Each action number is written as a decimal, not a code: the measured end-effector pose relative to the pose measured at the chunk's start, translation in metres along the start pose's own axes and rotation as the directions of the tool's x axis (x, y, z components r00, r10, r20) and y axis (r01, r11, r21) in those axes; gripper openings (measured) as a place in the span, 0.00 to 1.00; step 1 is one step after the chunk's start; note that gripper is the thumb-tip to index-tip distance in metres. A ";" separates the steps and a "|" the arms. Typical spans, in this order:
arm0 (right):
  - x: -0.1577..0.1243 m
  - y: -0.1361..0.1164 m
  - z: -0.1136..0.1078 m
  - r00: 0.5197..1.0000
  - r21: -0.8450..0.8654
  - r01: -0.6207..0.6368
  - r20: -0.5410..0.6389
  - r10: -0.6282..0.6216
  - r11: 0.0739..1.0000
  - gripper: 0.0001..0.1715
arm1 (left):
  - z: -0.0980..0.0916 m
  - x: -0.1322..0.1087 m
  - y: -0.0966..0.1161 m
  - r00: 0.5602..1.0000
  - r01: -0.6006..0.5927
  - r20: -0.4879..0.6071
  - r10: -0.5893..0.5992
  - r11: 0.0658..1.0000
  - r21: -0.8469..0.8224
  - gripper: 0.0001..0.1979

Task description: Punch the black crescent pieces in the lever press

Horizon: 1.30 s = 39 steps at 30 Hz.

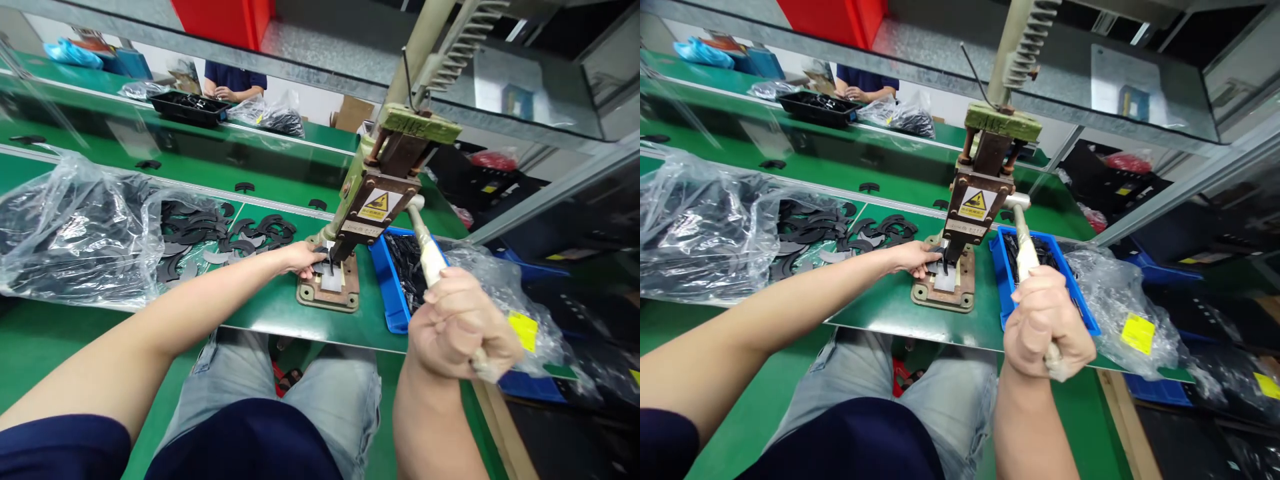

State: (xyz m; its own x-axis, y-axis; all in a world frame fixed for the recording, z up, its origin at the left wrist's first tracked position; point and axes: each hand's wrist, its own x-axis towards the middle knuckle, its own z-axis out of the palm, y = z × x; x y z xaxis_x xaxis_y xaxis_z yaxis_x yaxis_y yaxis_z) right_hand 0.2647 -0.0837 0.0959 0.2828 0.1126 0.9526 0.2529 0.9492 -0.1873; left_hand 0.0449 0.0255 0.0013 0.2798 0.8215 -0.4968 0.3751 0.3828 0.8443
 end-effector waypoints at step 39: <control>-0.126 -0.069 0.024 0.699 -0.273 -0.527 0.398 0.594 0.804 0.04 | 0.039 -0.180 -0.034 0.898 -0.393 0.071 0.434 0.864 -0.315 0.24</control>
State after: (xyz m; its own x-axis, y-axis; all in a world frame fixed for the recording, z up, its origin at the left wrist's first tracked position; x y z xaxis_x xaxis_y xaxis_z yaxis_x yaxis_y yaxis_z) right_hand 0.1890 -0.1565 -0.0057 -0.0200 0.7592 0.6505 0.3073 0.6238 -0.7186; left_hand 0.0162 -0.1523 0.0539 0.4772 0.8738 -0.0941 -0.0641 0.1414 0.9879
